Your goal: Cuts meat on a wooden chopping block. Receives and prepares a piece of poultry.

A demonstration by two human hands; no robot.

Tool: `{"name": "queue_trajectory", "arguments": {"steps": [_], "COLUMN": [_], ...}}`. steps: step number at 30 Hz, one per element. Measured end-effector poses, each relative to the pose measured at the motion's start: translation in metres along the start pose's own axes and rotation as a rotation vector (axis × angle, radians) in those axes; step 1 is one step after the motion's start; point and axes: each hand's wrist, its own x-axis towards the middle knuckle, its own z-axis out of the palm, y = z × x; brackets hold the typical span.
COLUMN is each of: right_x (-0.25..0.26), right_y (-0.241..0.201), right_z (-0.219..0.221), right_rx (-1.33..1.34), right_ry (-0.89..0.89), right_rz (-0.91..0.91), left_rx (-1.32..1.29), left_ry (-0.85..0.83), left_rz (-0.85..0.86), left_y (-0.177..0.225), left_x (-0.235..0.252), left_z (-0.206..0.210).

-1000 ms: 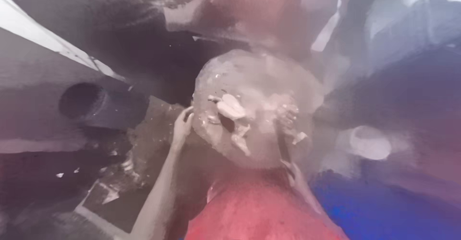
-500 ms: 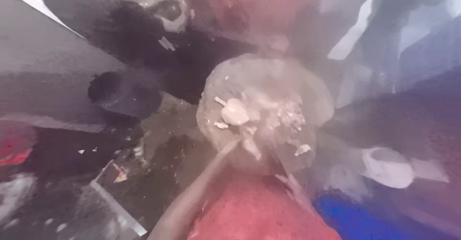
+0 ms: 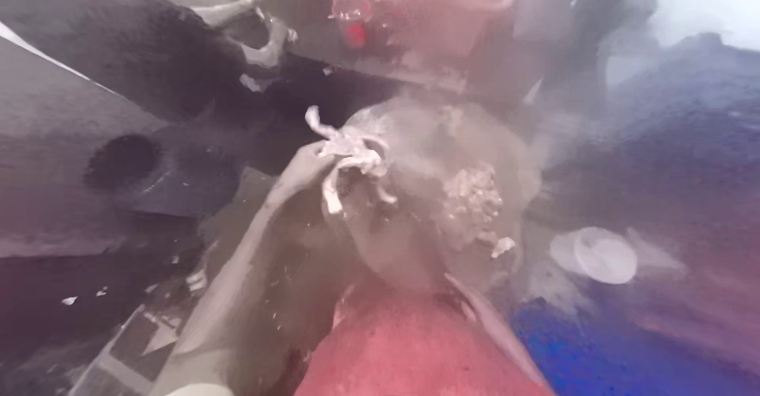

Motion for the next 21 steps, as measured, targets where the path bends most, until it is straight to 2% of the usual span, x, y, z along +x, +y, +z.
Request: {"name": "queue_trajectory", "arguments": {"steps": [2,4,7,9,11,12,14,16,19,21], "right_x": [0.014,0.038,0.088,0.124,0.156,0.162,0.161,0.166,0.174,0.171], "right_y": [-0.014,-0.032,-0.065,-0.087,-0.104,-0.115,-0.134,-0.132,-0.134,-0.139], "right_z": [0.001,0.000,-0.002,0.004,0.018,0.026,0.043,0.063,0.091,0.092], "right_rx": [0.079,0.035,-0.191,-0.409,-0.512,-0.473,-0.209,-0.007,-0.012,-0.086], "right_ry": [-0.047,-0.061,0.023,0.004,-0.079,-0.120,-0.248,-0.547,-0.815,-0.828], "right_rz": [-0.006,0.013,0.008,0.154,0.209,0.167,0.001,-0.200,-0.453,-0.500], "left_rx": [0.063,0.041,0.011,0.003,-0.002,0.007,0.000,-0.023,-0.029,-0.027], "left_ry": [0.028,0.091,0.156,0.164,0.168,0.172,0.191,0.191,0.165,0.183], "left_rz": [-0.011,-0.008,0.003,0.035,0.064,0.060,0.042,0.044,0.052,0.017], "left_y": [0.014,0.019,0.017,0.010,0.006,0.005,0.004,-0.003,-0.018,-0.020], "left_x": [-0.006,-0.014,-0.019,-0.021,-0.026,-0.031,-0.039,-0.044,-0.049,-0.057], "left_z": [-0.029,-0.054,-0.086,-0.105,-0.118,-0.122,-0.124,-0.125,-0.129,-0.124]}}
